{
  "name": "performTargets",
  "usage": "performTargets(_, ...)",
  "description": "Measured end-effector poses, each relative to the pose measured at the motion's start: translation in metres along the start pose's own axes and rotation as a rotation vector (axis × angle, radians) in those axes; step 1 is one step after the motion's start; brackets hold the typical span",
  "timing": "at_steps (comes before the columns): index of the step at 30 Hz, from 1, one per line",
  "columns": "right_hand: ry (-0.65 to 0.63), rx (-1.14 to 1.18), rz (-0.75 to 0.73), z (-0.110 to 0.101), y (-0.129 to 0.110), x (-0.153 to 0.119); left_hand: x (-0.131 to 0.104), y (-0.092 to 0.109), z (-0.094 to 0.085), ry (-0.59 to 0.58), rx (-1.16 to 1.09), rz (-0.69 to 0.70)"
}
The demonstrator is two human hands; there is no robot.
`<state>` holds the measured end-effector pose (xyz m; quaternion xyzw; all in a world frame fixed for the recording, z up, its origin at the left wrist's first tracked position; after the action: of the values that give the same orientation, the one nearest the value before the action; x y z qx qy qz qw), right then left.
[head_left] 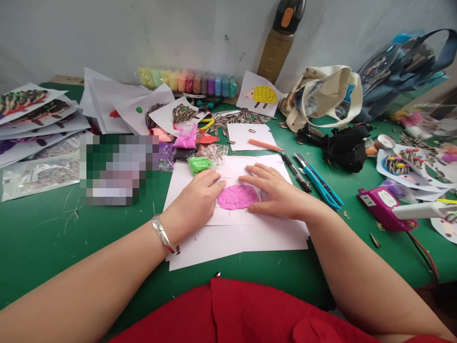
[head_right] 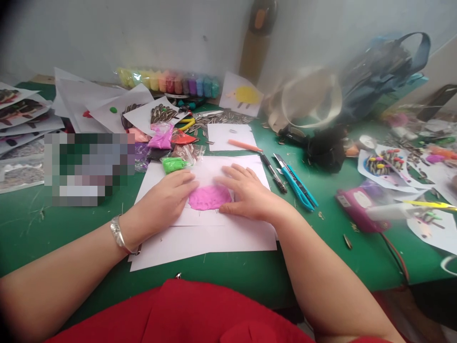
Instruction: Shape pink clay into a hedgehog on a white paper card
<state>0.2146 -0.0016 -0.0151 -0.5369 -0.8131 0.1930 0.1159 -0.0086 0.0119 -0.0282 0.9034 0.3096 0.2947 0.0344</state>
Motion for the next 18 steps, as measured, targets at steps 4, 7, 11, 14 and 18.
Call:
performTargets(4, 0.001, 0.023, 0.004, 0.002, -0.001, 0.002, 0.000, -0.001, 0.000, -0.006, 0.006, -0.001)
performTargets(7, 0.016, 0.044, 0.005, 0.002, -0.001, 0.004, 0.000, -0.001, 0.000, -0.008, 0.019, 0.000)
performTargets(11, 0.056, 0.040, 0.014, 0.003, -0.003, 0.005, 0.000, -0.001, 0.001, -0.015, 0.030, 0.001)
performTargets(14, 0.052, 0.076, 0.029, 0.001, -0.001, 0.005, 0.000, -0.001, 0.002, -0.017, 0.029, 0.003)
performTargets(18, -0.008, 0.244, 0.079, -0.004, 0.007, 0.003, 0.000, -0.001, 0.001, 0.011, 0.040, 0.008)
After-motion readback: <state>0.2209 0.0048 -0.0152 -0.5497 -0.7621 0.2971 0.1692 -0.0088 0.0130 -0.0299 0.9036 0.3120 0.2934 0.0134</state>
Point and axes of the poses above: each hand's wrist, its own x-axis towards the middle knuckle, its own z-axis out of the palm, y = z × x, the point moved 3 cm from there along x, towards the middle knuckle, and after that the axes turned 11 degrees about y, right-handed, at the moved point
